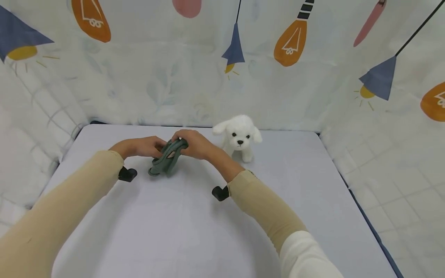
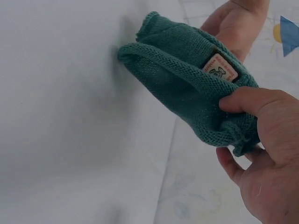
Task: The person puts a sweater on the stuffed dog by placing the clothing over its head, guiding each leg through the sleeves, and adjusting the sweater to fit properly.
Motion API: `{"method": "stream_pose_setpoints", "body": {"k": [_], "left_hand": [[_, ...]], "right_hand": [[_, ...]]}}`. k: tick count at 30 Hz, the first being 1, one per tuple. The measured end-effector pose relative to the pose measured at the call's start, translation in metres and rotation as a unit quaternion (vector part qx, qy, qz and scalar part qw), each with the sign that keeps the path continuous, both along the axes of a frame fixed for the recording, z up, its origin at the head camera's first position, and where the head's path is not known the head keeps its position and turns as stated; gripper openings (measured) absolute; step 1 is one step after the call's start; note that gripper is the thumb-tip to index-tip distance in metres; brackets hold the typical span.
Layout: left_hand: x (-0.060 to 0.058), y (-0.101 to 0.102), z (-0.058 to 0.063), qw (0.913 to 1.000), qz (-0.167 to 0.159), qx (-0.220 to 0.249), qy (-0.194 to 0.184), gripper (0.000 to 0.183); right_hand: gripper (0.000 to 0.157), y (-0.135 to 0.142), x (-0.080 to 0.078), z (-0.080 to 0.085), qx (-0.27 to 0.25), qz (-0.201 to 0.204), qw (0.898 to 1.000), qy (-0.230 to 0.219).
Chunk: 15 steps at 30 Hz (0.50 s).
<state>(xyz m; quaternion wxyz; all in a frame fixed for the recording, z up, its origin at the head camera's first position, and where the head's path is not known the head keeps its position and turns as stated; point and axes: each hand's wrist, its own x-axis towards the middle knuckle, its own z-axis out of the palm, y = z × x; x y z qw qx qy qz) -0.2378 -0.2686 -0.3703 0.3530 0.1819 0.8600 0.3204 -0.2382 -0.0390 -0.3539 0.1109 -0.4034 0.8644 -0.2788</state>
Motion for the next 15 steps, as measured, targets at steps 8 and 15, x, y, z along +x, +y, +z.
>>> {"method": "stream_pose_setpoints", "body": {"k": [8,15], "left_hand": [[0.0,0.0,-0.015,0.9993,0.026,0.001,-0.027,0.041],[-0.002,0.002,-0.016,0.9989,0.024,0.002,-0.039,0.031]], "right_hand": [[0.036,0.004,0.0,0.003,0.002,0.022,1.0,0.009],[0.039,0.009,0.003,0.007,0.045,0.043,0.998,-0.008]]}}
